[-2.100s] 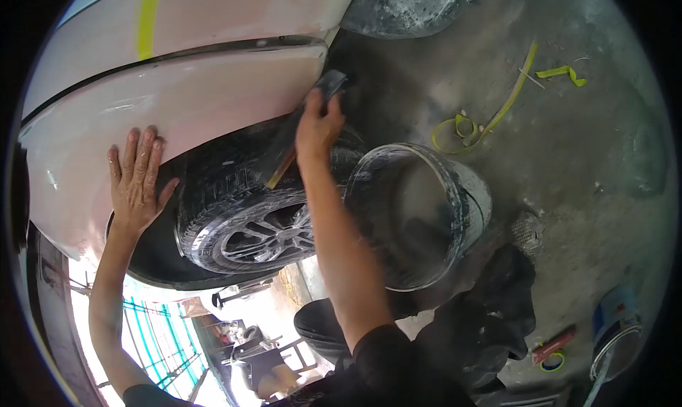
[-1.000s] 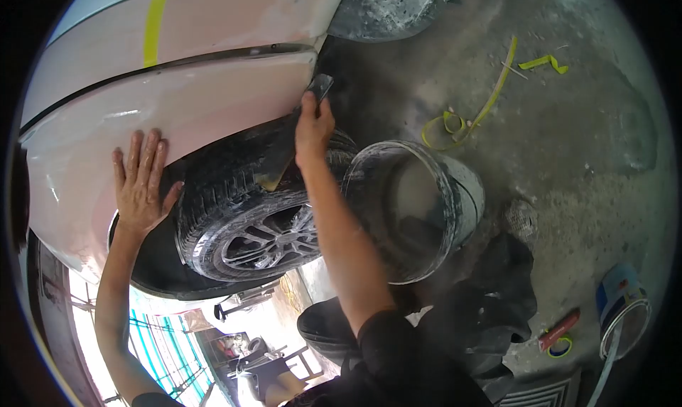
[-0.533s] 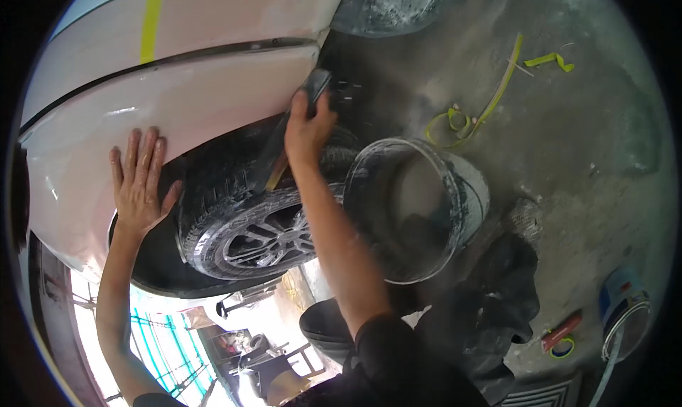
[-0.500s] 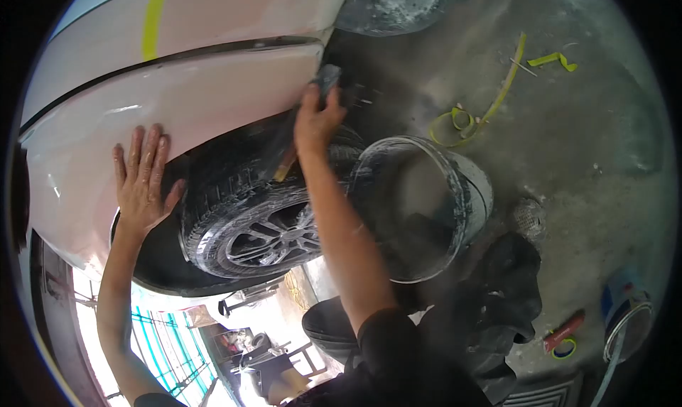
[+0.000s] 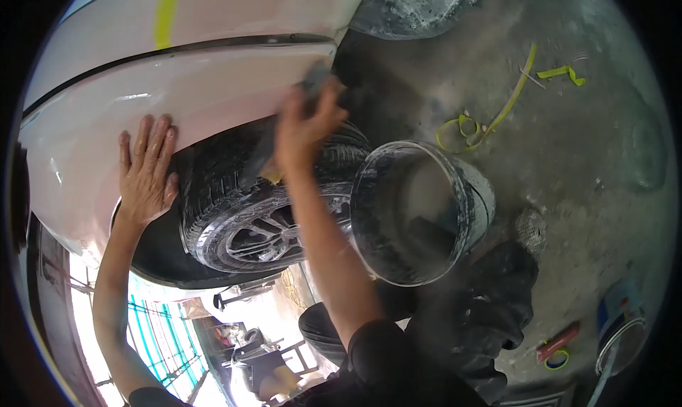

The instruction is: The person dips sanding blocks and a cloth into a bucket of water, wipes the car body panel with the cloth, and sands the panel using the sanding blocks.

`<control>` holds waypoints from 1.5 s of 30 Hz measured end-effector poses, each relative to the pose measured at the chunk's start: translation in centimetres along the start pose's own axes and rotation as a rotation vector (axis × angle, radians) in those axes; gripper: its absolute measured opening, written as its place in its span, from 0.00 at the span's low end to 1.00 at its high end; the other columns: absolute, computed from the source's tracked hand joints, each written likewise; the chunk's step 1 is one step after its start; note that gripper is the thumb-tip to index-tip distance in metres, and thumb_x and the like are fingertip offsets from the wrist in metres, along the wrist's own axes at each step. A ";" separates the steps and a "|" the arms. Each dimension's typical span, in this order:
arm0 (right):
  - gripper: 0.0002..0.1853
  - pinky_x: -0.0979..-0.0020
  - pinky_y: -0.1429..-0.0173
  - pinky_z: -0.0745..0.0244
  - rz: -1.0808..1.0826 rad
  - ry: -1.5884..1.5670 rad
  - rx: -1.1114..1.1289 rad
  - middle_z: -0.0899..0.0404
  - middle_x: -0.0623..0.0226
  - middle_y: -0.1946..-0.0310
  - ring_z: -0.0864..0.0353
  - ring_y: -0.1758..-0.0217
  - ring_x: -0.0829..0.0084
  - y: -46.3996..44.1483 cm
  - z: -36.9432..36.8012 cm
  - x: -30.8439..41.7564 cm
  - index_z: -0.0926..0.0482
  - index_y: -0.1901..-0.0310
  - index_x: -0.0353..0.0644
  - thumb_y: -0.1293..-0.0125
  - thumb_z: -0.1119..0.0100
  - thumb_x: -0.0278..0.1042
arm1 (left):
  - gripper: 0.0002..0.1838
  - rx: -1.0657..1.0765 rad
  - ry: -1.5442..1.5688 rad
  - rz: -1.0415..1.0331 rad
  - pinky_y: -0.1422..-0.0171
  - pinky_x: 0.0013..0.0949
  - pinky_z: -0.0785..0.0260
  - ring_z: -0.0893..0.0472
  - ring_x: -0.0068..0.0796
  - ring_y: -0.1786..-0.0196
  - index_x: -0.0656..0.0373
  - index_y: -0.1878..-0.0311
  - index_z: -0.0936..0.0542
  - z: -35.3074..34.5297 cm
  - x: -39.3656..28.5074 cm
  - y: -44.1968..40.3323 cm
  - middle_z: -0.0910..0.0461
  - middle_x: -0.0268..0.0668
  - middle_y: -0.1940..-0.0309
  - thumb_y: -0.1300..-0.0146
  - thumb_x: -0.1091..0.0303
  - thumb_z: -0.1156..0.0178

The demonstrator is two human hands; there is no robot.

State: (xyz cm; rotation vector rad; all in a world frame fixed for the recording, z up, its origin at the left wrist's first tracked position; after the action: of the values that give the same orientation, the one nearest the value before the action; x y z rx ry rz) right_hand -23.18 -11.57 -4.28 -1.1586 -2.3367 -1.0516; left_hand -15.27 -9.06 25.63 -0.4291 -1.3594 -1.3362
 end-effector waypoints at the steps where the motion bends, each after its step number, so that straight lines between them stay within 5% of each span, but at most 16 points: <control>1: 0.37 0.50 0.30 0.29 -0.205 -0.136 0.016 0.35 0.43 0.38 0.28 0.34 0.47 -2.5 0.4 -4.0 0.33 0.20 0.44 0.27 0.32 0.43 | 0.41 -0.015 0.001 0.001 0.10 0.66 0.71 0.52 0.48 0.10 0.55 0.14 0.42 0.0 -0.1 -0.1 0.47 0.39 0.12 0.28 0.53 0.52; 6: 0.40 0.53 0.30 0.31 0.282 0.166 0.030 0.34 0.45 0.42 0.27 0.37 0.49 5.4 -1.0 4.8 0.35 0.20 0.38 0.26 0.32 0.48 | 0.39 -0.065 -0.002 0.014 0.10 0.66 0.70 0.51 0.47 0.10 0.54 0.13 0.42 0.0 0.0 -0.1 0.47 0.39 0.12 0.25 0.53 0.54; 8: 0.42 0.51 0.30 0.31 0.276 0.194 0.074 0.35 0.46 0.41 0.28 0.35 0.51 7.0 -1.8 4.5 0.36 0.19 0.41 0.27 0.31 0.49 | 0.39 -0.063 0.017 0.020 0.10 0.66 0.69 0.50 0.47 0.10 0.54 0.13 0.42 0.0 0.0 -0.2 0.47 0.38 0.12 0.25 0.53 0.53; 11: 0.38 0.51 0.33 0.29 0.113 0.169 -0.072 0.28 0.47 0.43 0.24 0.38 0.56 1.2 0.8 1.0 0.30 0.22 0.43 0.27 0.32 0.52 | 0.39 -0.054 0.011 0.024 0.10 0.66 0.69 0.50 0.47 0.10 0.53 0.13 0.42 -0.1 0.0 -0.2 0.47 0.38 0.12 0.25 0.51 0.50; 13: 0.32 0.52 0.38 0.23 -0.507 -0.325 0.193 0.19 0.54 0.48 0.18 0.44 0.62 -5.0 0.1 -8.6 0.24 0.28 0.44 0.26 0.35 0.56 | 0.42 -0.101 0.010 0.038 0.10 0.66 0.70 0.50 0.47 0.10 0.53 0.13 0.42 0.1 -0.3 -0.2 0.46 0.37 0.12 0.26 0.47 0.47; 15: 0.26 0.53 0.46 0.19 -0.822 -0.599 0.552 0.15 0.63 0.55 0.15 0.54 0.65 -6.4 -0.5 -14.3 0.18 0.36 0.49 0.24 0.39 0.58 | 0.45 -0.128 -0.004 0.034 0.10 0.66 0.70 0.50 0.47 0.10 0.52 0.13 0.43 0.6 -0.2 -0.7 0.47 0.37 0.12 0.27 0.43 0.44; 18: 0.25 0.55 0.53 0.17 -0.663 -0.484 0.343 0.15 0.65 0.56 0.14 0.59 0.64 -8.5 2.6 -16.1 0.18 0.42 0.48 0.25 0.41 0.60 | 0.50 -0.052 0.046 0.084 0.10 0.65 0.70 0.53 0.43 0.10 0.51 0.12 0.46 -0.1 -1.4 -1.0 0.51 0.35 0.11 0.30 0.37 0.42; 20: 0.27 0.60 0.45 0.19 -0.632 -0.639 0.342 0.14 0.67 0.53 0.15 0.49 0.66 -6.7 5.0 -12.1 0.16 0.45 0.45 0.29 0.35 0.62 | 0.53 0.083 0.182 0.090 0.10 0.64 0.70 0.57 0.39 0.09 0.50 0.11 0.48 -2.0 -3.6 -3.4 0.55 0.33 0.10 0.31 0.34 0.41; 22: 0.26 0.61 0.51 0.19 -0.757 -0.735 0.392 0.14 0.67 0.56 0.15 0.54 0.66 -4.6 6.8 -10.5 0.16 0.48 0.48 0.26 0.42 0.65 | 0.55 0.161 0.219 -0.032 0.10 0.63 0.72 0.63 0.34 0.08 0.49 0.11 0.51 -4.5 -8.2 -7.9 0.59 0.31 0.09 0.31 0.32 0.41; 25: 0.29 0.60 0.55 0.20 -0.720 -0.589 0.421 0.14 0.62 0.56 0.15 0.58 0.64 -3.8 9.0 -6.8 0.17 0.47 0.46 0.23 0.50 0.67 | 0.48 0.087 -0.387 -0.179 0.09 0.60 0.75 0.66 0.39 0.08 0.54 0.11 0.51 -6.0 -15.1 -14.5 0.61 0.36 0.09 0.24 0.36 0.49; 29: 0.36 0.56 0.56 0.17 -0.627 -0.582 0.406 0.14 0.55 0.59 0.13 0.59 0.59 -6.3 9.4 -4.3 0.19 0.44 0.38 0.23 0.54 0.69 | 0.37 0.207 -0.580 -0.260 0.08 0.58 0.78 0.59 0.51 0.09 0.57 0.15 0.40 -9.8 -20.7 -19.8 0.50 0.41 0.11 0.21 0.47 0.56; 32: 0.39 0.54 0.55 0.16 -0.576 -0.643 0.366 0.14 0.52 0.56 0.12 0.58 0.56 -7.2 8.1 -1.7 0.20 0.41 0.35 0.24 0.54 0.70 | 0.36 0.228 -0.008 -0.245 0.09 0.61 0.68 0.47 0.53 0.12 0.58 0.18 0.33 -11.5 -24.2 -21.7 0.39 0.45 0.15 0.23 0.49 0.48; 35: 0.37 0.56 0.53 0.17 -0.591 -0.634 0.307 0.14 0.53 0.54 0.14 0.56 0.56 -7.2 7.4 2.2 0.20 0.40 0.36 0.22 0.54 0.68 | 0.33 -0.172 0.903 -0.107 0.13 0.60 0.51 0.36 0.53 0.19 0.60 0.26 0.24 -9.7 -24.4 -19.8 0.30 0.45 0.22 0.28 0.50 0.39; 39: 0.35 0.55 0.49 0.19 -0.364 -0.386 0.012 0.15 0.53 0.51 0.16 0.54 0.55 -9.2 9.6 5.6 0.21 0.38 0.35 0.22 0.53 0.65 | 0.30 -0.151 1.291 0.152 0.24 0.54 0.35 0.25 0.48 0.29 0.59 0.33 0.20 -9.5 -26.3 -12.4 0.22 0.44 0.32 0.31 0.49 0.34; 43: 0.32 0.55 0.47 0.19 -0.230 -0.460 0.364 0.17 0.53 0.49 0.16 0.50 0.56 -12.1 7.9 6.0 0.20 0.40 0.36 0.23 0.51 0.62 | 0.28 -0.254 1.445 0.520 0.30 0.49 0.29 0.19 0.44 0.36 0.56 0.32 0.20 -9.6 -28.9 -1.2 0.16 0.43 0.39 0.32 0.55 0.30; 45: 0.29 0.50 0.44 0.18 -0.260 -0.500 0.338 0.16 0.52 0.47 0.15 0.48 0.53 -11.3 7.4 6.3 0.20 0.41 0.37 0.28 0.44 0.58 | 0.25 -0.194 1.504 0.742 0.31 0.51 0.27 0.18 0.47 0.37 0.55 0.34 0.18 -9.2 -29.3 5.0 0.15 0.43 0.41 0.33 0.60 0.28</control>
State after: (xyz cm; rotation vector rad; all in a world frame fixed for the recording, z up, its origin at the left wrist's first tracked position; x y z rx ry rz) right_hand -35.69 -7.20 -10.98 -1.0971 -2.9674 -0.4292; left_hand 2.00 -3.07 0.39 0.0389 0.2013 -0.7451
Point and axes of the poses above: each hand's wrist, its own y-axis away from the middle knuckle, its own z-axis out of the back of the hand, x = y × z, the point moved 10 cm from there along -y, towards the middle knuckle
